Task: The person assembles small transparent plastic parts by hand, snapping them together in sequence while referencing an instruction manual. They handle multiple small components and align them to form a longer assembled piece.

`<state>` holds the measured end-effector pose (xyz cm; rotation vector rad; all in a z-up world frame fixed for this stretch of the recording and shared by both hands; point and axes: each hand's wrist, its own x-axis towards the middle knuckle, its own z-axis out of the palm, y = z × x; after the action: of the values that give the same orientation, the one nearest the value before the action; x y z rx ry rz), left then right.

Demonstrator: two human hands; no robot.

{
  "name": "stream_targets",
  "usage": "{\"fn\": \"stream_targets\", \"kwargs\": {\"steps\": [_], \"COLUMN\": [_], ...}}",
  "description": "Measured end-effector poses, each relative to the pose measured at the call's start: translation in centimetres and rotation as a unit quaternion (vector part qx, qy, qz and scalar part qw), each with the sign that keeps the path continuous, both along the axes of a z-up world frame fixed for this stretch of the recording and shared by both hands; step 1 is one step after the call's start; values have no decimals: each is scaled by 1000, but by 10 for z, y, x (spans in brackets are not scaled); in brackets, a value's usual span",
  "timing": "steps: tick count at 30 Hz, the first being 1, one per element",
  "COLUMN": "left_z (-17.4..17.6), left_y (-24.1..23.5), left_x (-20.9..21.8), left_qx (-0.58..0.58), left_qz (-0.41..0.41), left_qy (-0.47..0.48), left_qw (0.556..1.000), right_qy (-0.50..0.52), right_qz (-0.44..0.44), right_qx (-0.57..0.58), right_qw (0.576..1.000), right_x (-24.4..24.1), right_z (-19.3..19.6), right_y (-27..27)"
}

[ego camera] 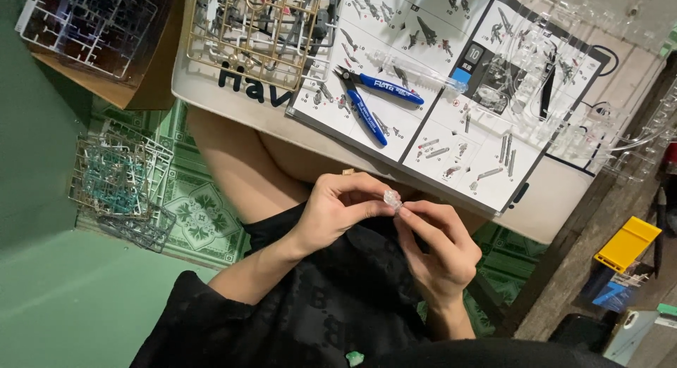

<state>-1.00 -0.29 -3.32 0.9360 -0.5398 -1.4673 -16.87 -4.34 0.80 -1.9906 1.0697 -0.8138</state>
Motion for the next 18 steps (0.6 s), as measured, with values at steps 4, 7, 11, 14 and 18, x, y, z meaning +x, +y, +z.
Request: {"fn": "stream_targets", "kwargs": {"steps": [4,7,11,14,18], "left_z": [5,7,13,12,13], "left_y": [1,1,0,1,4], "left_x": [-1,-3,-4,-5,-4], "left_qx": [1,10,-1,-43,-92], "left_qz": [-6,24,41,48,37], "left_qy": [-51,-53,-68,-57,-90], "left_qw": [999,998,997,996,991], "right_qy": [22,16,-14,-92,-119], "right_qz": [-7,-12,4,5,0], "right_qx": [-87,-146,-122,28,139], "right_qw": [996,989,992,995,983], "right_x": [5,8,-1,-10,-9], "right_z": [-8,-12,-17,-20,-6], "right_y": [0,-1,-2,-2,-3]}}
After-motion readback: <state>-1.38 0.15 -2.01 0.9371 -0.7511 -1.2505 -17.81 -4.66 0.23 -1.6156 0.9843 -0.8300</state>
